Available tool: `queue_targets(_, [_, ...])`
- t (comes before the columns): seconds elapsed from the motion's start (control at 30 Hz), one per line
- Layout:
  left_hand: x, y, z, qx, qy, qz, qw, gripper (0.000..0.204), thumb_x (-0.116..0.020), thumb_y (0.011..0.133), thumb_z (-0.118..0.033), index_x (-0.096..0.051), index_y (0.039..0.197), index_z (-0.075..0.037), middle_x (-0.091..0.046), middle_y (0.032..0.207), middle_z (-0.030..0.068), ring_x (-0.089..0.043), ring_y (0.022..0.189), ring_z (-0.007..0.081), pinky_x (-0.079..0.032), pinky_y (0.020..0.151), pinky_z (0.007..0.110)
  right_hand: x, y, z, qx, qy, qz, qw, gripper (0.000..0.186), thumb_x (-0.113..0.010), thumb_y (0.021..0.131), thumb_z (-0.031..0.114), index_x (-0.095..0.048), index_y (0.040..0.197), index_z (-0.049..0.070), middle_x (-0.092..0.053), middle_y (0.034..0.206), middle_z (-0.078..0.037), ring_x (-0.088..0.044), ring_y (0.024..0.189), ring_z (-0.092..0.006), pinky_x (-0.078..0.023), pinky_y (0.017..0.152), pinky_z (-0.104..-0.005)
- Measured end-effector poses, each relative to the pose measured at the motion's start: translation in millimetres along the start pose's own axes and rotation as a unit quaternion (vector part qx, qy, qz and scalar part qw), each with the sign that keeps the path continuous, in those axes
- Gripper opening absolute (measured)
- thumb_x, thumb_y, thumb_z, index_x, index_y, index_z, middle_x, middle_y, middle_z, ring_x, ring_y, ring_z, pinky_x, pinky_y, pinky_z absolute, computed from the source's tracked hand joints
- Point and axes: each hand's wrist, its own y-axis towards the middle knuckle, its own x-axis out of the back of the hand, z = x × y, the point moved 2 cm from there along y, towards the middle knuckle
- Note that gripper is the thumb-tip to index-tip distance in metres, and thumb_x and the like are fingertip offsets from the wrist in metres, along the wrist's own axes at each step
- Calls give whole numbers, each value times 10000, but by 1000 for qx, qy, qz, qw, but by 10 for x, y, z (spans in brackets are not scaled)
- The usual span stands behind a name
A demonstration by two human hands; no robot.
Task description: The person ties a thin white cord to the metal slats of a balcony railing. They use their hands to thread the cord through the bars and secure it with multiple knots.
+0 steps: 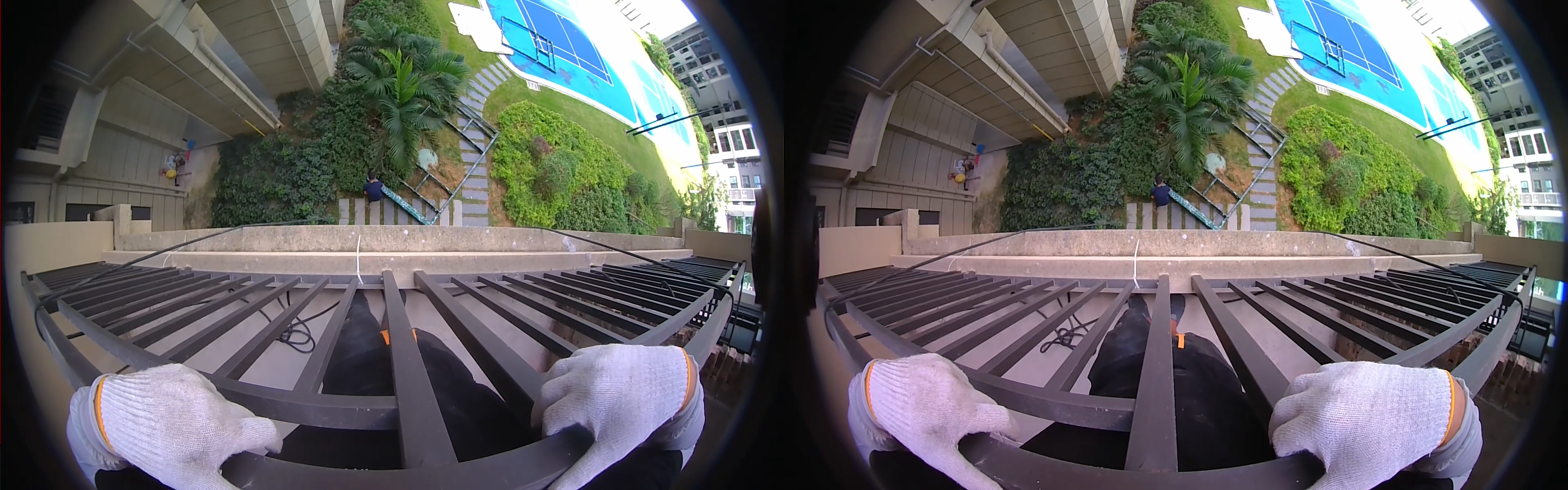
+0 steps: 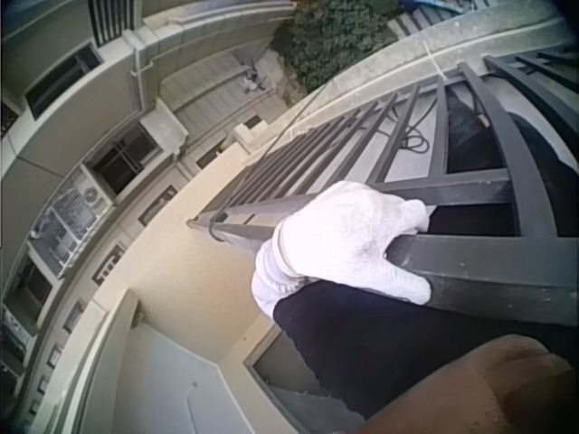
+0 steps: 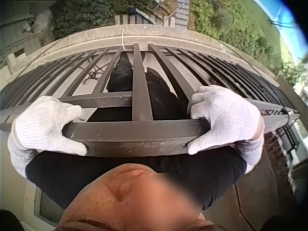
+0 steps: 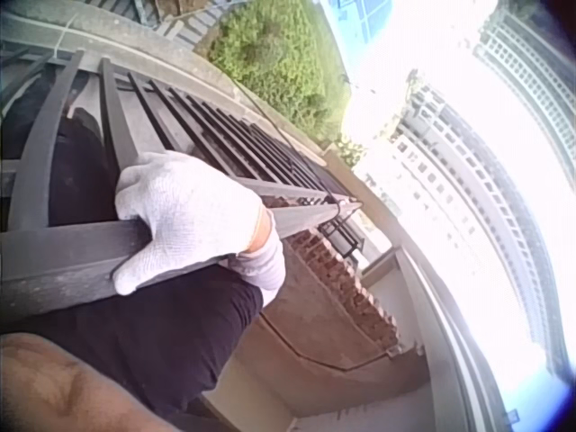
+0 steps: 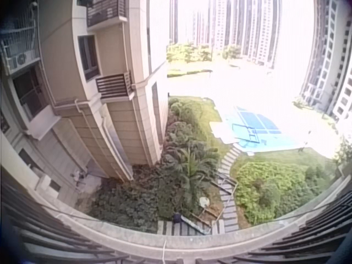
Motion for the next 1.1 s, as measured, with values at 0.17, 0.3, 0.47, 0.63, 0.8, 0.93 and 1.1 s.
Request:
queue_targets(0.17, [11,15,-13,5,9,9,1000,660,-1004,917,-636,-807,1184,-65,-809,925,184,-817,874,466,-626,779,544,1,-2,-2,3,-1,-2,1000,651,-1102,776,616,-822,955,57,-764,1029,-128,-745,1072,-395,-596,949,-503])
queue_targets(0.3, [16,25,-11,8,4,13,1000,668,-1002,919,-644,-810,1192,-65,-813,927,184,-822,881,464,-629,784,542,-8,1,-11,6,-3,-3,1000,652,-1104,771,617,-823,957,58,-772,1036,-127,-746,1072,-395,-598,951,-502])
queue_targets(0.47, [49,45,-41,21,-6,26,999,680,-1012,906,-633,-822,1215,-57,-812,907,191,-827,870,460,-633,781,532,-12,0,-7,0,-4,-1,1000,663,-1105,768,629,-826,961,59,-775,1038,-127,-749,1078,-393,-599,959,-497])
queue_targets(0.63, [73,50,-46,38,-16,42,998,708,-1034,875,-606,-846,1257,-40,-808,873,208,-834,853,454,-640,782,514,-3,5,-9,2,-6,1,1000,673,-1104,771,642,-832,967,58,-779,1041,-127,-750,1079,-391,-599,962,-496])
queue_targets(0.8, [55,63,-38,23,-15,28,999,703,-1019,893,-630,-833,1241,-48,-811,890,200,-831,864,458,-637,783,523,-5,-2,-2,-2,-8,3,1000,672,-1104,773,640,-834,969,56,-777,1037,-125,-750,1076,-390,-596,955,-497])
queue_targets(0.93, [74,56,-43,32,-6,40,999,742,-1023,877,-643,-843,1268,-38,-809,863,201,-834,848,453,-639,775,514,-3,6,-8,-1,1,0,1000,661,-1108,772,625,-833,971,57,-768,1028,-124,-744,1074,-391,-590,964,-498])
queue_targets(1.1, [71,67,-46,27,3,37,999,752,-1017,879,-661,-842,1265,-40,-811,862,198,-835,840,448,-637,770,512,7,9,-5,-3,4,3,1000,647,-1115,769,607,-833,972,60,-757,1020,-122,-736,1071,-392,-584,977,-497])
